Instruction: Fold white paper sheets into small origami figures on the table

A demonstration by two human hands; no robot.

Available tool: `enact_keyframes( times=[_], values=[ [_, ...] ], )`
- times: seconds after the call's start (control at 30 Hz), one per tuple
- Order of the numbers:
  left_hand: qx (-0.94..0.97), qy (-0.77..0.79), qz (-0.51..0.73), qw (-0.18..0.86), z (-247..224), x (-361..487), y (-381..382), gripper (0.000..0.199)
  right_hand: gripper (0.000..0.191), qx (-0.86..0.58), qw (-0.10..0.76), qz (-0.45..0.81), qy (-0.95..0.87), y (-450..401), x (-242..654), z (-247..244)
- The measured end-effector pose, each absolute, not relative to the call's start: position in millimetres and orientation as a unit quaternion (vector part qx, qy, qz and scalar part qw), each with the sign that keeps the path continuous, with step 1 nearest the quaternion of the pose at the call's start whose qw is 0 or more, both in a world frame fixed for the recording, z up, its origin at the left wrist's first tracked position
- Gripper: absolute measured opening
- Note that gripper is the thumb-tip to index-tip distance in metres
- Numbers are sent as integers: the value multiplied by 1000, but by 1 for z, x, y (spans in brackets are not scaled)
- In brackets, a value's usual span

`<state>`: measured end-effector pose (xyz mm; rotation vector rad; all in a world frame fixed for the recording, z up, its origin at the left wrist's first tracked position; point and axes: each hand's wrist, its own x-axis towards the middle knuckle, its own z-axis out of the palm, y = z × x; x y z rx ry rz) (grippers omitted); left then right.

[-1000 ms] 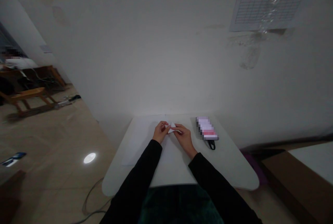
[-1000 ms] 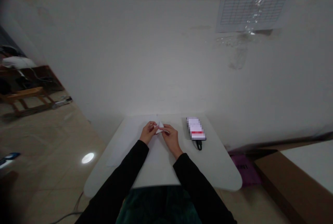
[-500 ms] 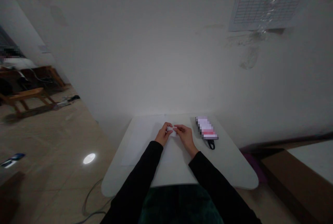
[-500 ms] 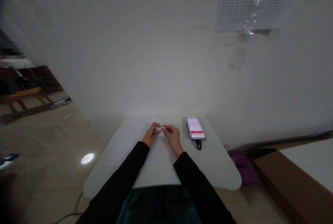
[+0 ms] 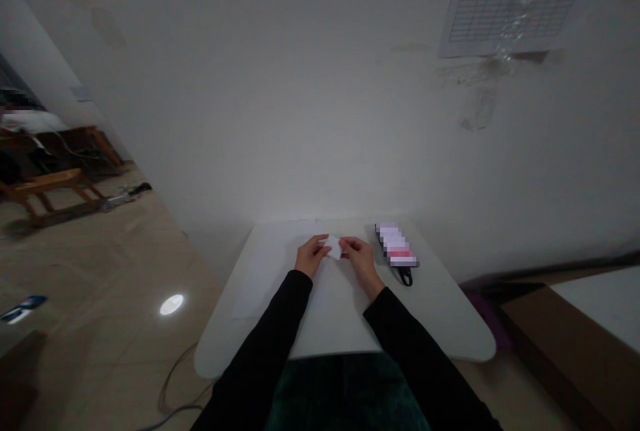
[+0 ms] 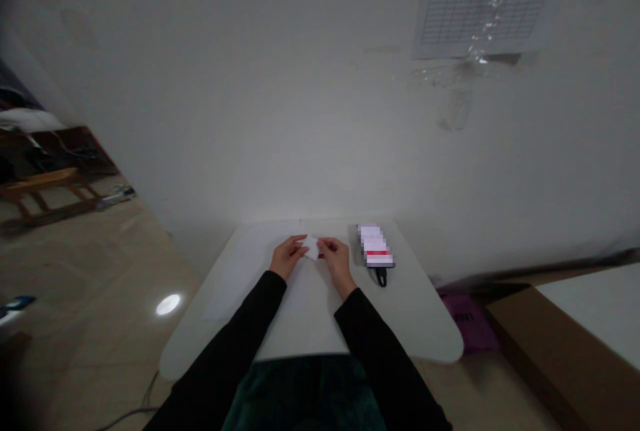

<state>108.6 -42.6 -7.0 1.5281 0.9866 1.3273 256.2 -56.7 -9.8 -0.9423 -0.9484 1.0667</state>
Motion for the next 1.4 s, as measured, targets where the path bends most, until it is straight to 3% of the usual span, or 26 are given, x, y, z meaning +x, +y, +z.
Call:
enact_keyframes(
  times=[0.2, 0.37, 0.77, 1.13, 1.3, 1.4],
  values=[
    [629, 413, 536, 383, -12, 105, -38, 34, 38, -401, 587, 511, -483, -61, 255, -6],
    [619, 406, 544, 396, -13, 105, -34, 26, 35, -394, 597, 515, -472, -62, 258, -4],
    [580, 420, 562, 414, -8, 109, -38, 34, 32, -381, 621, 513, -454, -59, 256, -5],
    [566, 410, 541, 467, -5, 104, -38, 37, 29, -416, 607, 388, -555, -62, 259, -1],
    [566, 418, 556, 442, -6, 103, -36, 35, 37, -416, 652, 424, -470, -62, 252, -4],
    [639, 422, 520, 379, -3, 105, -40, 28, 31, -428, 664, 397, -467, -62, 252, -4]
  ],
)
